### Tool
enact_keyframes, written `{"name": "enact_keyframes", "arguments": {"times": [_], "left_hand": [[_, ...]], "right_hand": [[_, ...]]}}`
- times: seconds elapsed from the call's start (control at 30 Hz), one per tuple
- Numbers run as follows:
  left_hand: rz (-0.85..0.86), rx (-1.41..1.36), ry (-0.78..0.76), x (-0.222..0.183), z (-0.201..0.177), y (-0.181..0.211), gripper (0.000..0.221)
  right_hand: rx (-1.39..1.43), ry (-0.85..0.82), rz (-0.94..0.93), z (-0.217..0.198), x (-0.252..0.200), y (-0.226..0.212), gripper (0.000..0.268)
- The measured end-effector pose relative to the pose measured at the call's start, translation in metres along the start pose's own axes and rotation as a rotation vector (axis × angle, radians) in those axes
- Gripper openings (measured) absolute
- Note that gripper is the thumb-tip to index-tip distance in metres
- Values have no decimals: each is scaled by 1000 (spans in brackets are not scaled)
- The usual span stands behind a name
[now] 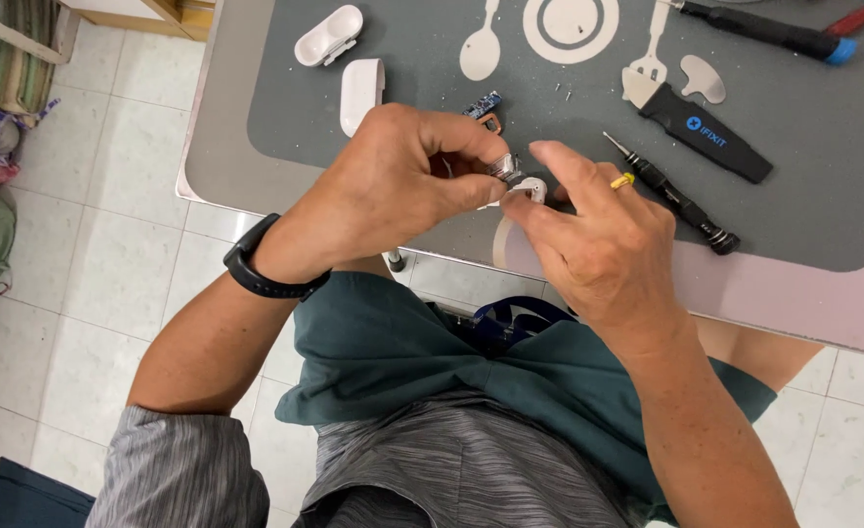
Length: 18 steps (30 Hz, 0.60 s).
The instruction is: Disassembling and attempting to reassemble the internal components of an earbud charging case using precision tools.
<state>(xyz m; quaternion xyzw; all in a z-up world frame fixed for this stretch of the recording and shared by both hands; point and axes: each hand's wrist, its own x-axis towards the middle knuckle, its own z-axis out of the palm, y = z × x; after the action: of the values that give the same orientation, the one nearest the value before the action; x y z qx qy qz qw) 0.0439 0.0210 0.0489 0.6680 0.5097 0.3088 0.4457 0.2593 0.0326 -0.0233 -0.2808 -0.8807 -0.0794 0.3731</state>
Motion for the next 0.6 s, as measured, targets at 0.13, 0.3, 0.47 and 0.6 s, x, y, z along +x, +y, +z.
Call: {"name": "enact_keyframes", "arguments": {"times": [0.13,0.3,0.47,0.6], "left_hand": [[7,15,-21,1,-2,4,6],[101,90,-70,5,-2,2,8],[169,145,-57,5,1,-1,8],[354,383,-6,6,2,-16,5]], "right_hand": [[59,14,19,-3,4,0,19],[207,-2,77,-3,3,1,35],[115,9,38,0,0,2,35],[64,4,11,-3,0,0,43]]}}
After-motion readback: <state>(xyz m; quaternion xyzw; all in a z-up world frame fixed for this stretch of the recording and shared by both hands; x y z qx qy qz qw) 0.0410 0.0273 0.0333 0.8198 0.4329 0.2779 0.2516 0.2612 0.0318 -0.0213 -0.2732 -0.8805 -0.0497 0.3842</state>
